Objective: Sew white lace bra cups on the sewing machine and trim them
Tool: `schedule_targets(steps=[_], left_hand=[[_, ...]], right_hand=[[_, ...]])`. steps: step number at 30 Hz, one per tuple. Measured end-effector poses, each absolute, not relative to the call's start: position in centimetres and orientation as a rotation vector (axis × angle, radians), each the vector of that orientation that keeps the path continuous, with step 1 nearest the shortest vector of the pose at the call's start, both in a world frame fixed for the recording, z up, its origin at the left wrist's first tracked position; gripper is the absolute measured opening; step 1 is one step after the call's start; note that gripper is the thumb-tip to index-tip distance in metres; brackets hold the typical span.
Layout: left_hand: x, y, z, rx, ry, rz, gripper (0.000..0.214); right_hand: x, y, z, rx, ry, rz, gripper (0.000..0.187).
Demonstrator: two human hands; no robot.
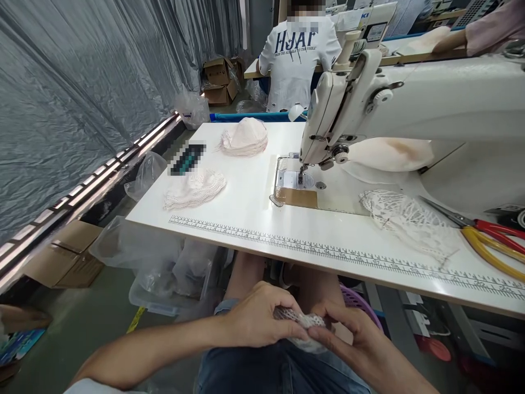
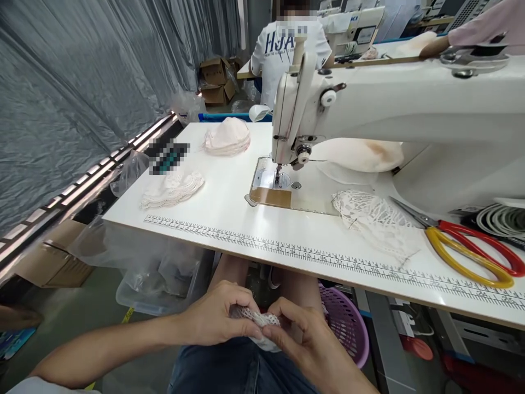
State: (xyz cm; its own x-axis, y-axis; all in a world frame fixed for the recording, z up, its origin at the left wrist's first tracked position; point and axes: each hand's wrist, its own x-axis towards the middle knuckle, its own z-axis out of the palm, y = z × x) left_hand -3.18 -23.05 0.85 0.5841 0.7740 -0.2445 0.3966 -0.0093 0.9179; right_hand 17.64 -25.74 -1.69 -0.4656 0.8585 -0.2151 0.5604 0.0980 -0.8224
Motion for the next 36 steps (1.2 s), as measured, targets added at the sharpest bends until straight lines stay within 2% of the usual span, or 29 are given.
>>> schedule_targets(steps=[9,17,24,30,36], left_hand=[[-3.4,-22.8,1.1,1.755,1.037,0.381,0.018],[-3.3,-22.9,1.0,1.634,1.124,0.428,0.018],[-3.5,-22.7,0.8,1.428,1.066,0.445,0.024],[-3.6,-22.9,0.6,1.389,1.071,0.442,0.023],[-3.6,-22.7,0.9,1.177,1.091,0.38,0.031]], right_hand=[[17.0,-24.9,-1.4,-1.291,-2.073,1.297,0.027],[17.0,-25.0,-1.5,-1.204,-2.145,0.927,0.006],[16.5,-24.7,-1.2,-1.044,-2.15,0.999,0.008],[16.4,-24.7,-1.2,-1.089,-2.144,1.049,0.006],[16.4,-24.6,-1.6,-0.972,-2.163,0.939,0.012]])
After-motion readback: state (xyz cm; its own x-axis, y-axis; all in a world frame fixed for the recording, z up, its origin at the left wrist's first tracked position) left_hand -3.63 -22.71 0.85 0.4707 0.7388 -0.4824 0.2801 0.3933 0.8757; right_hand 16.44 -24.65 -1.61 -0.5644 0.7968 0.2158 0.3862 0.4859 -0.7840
